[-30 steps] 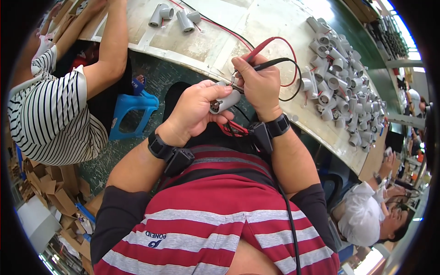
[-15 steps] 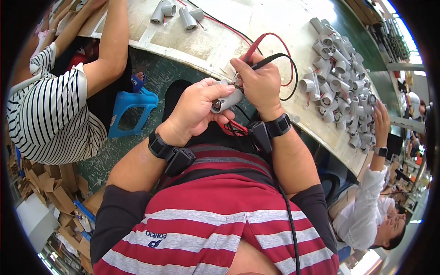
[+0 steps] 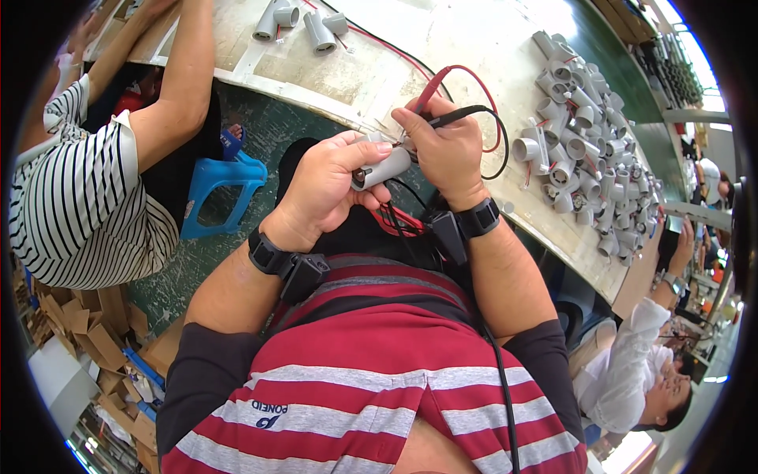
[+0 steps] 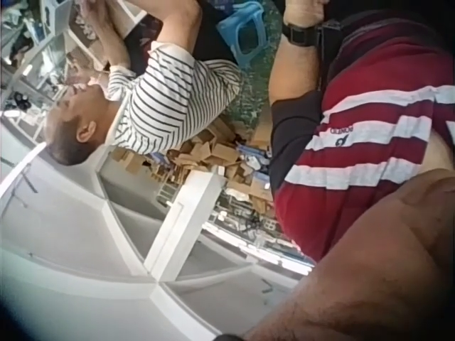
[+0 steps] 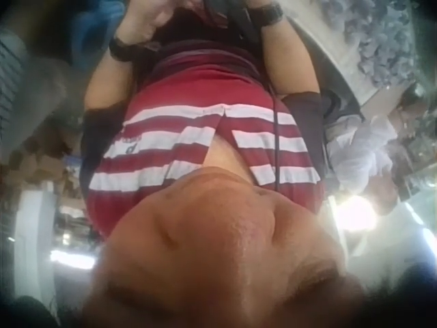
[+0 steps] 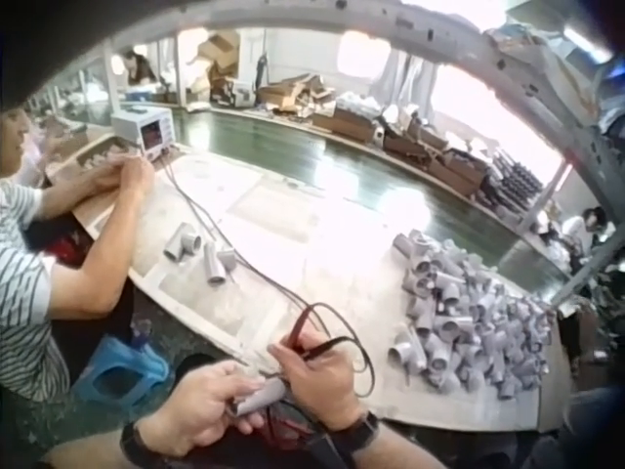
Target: The person picks up a plastic housing from a pile, touches a multimeter probe to the internal components, and sets the housing aside. This process is repeated for several more housings, one at a time, while the person occasionally moves the pile to reach the next one.
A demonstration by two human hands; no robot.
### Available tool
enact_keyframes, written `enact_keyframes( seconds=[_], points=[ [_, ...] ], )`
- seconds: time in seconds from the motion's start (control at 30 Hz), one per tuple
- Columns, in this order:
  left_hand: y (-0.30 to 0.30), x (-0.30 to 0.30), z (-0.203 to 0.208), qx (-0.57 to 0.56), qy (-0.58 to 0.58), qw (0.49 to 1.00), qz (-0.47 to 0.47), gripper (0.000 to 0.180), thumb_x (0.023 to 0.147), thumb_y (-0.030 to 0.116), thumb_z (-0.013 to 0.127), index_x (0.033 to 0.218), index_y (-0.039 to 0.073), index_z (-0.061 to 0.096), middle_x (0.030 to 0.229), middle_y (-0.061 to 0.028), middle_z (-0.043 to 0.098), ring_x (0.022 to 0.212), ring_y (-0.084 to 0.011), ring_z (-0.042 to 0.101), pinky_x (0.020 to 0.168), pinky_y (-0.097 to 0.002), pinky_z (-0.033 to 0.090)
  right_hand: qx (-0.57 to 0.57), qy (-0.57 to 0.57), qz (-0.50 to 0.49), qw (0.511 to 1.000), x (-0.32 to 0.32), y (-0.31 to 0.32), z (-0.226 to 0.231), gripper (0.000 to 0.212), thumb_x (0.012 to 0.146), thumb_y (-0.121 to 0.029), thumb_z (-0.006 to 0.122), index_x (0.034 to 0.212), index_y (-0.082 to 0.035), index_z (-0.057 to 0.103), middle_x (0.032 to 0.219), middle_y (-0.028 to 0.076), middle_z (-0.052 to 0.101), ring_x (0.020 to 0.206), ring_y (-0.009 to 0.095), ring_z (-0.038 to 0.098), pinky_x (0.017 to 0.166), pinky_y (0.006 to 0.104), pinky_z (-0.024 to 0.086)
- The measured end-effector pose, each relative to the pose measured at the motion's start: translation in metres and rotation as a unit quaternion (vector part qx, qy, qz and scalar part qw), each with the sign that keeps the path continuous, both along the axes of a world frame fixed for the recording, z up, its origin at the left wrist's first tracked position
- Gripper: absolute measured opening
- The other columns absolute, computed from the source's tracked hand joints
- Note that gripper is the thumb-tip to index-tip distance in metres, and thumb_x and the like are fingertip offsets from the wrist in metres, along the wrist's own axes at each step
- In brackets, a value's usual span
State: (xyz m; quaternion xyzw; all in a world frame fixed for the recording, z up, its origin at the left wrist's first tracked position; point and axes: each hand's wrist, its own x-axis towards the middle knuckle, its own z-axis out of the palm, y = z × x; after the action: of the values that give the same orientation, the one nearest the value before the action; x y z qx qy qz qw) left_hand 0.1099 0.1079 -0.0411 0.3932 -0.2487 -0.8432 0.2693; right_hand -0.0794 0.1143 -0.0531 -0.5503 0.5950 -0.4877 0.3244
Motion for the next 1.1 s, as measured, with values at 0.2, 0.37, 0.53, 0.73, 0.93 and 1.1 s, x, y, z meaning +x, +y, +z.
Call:
enact_keyframes(
  seconds=[0.2, 0.37, 0.53, 0.73, 0.93, 1.1],
  points=[
    [0.003, 0.0, -0.005, -0.046, -0.035, 0.998, -0.003, 0.023, 0.097, 0.017, 0.072, 0.11, 0.001, 0.063, 0.091, -0.0091, 0.07, 0.058, -0.0141, 0.065, 0.049, -0.0243, 0.051, -0.006, 0.016, -0.004, 1.0, 0.004, -0.002, 0.0, 0.016, 0.091, -0.016, 0.079, 0.091, -0.002, 0.073, 0.069, -0.001, 0.063, 0.065, 0.007, 0.054, 0.058, 0.0261, 0.043],
    [0.004, 0.007, -0.007, -0.155, -0.122, 0.98, -0.02, 0.023, 0.094, 0.011, 0.074, 0.113, 0.0, 0.065, 0.091, -0.0069, 0.07, 0.064, -0.0109, 0.064, 0.057, -0.024, 0.053, 0.01, 0.021, -0.007, 1.0, 0.002, -0.002, -0.001, 0.016, 0.091, -0.016, 0.08, 0.091, -0.002, 0.073, 0.069, -0.001, 0.062, 0.065, 0.006, 0.053, 0.058, 0.0258, 0.042],
    [0.01, 0.003, -0.018, -0.363, -0.248, 0.895, 0.078, 0.035, 0.09, 0.005, 0.077, 0.121, -0.002, 0.062, 0.096, -0.0067, 0.069, 0.078, -0.0098, 0.065, 0.069, -0.025, 0.055, 0.009, 0.031, -0.01, 0.999, 0.003, -0.003, -0.001, 0.016, 0.091, -0.016, 0.079, 0.091, -0.001, 0.073, 0.07, -0.002, 0.062, 0.065, 0.006, 0.053, 0.059, 0.0254, 0.042],
    [0.002, -0.002, -0.024, -0.352, -0.171, 0.907, 0.154, 0.055, 0.087, 0.0, 0.079, 0.133, -0.003, 0.049, 0.107, -0.0101, 0.066, 0.092, -0.0128, 0.066, 0.077, -0.0274, 0.056, 0.001, 0.038, -0.01, 0.999, 0.003, -0.001, -0.003, 0.016, 0.092, -0.016, 0.079, 0.091, -0.001, 0.073, 0.07, -0.003, 0.062, 0.065, 0.006, 0.052, 0.059, 0.0253, 0.042],
    [-0.005, -0.004, -0.026, -0.344, -0.131, 0.912, 0.178, 0.06, 0.087, -0.001, 0.079, 0.136, -0.003, 0.045, 0.107, -0.0123, 0.066, 0.093, -0.0149, 0.066, 0.077, -0.028, 0.056, 0.003, 0.04, -0.015, 0.999, 0.008, -0.001, 0.003, 0.017, 0.092, -0.018, 0.079, 0.09, -0.002, 0.073, 0.069, 0.0, 0.063, 0.064, 0.007, 0.054, 0.059, 0.0264, 0.043],
    [-0.013, -0.003, -0.025, -0.333, -0.145, 0.918, 0.161, 0.059, 0.089, 0.003, 0.079, 0.136, -0.004, 0.044, 0.11, -0.0158, 0.067, 0.094, -0.0147, 0.067, 0.078, -0.0281, 0.056, -0.017, 0.056, -0.016, 0.998, 0.006, -0.001, 0.006, 0.018, 0.092, -0.019, 0.079, 0.09, -0.002, 0.073, 0.069, 0.002, 0.065, 0.063, 0.009, 0.055, 0.059, 0.0275, 0.043]
  ],
)
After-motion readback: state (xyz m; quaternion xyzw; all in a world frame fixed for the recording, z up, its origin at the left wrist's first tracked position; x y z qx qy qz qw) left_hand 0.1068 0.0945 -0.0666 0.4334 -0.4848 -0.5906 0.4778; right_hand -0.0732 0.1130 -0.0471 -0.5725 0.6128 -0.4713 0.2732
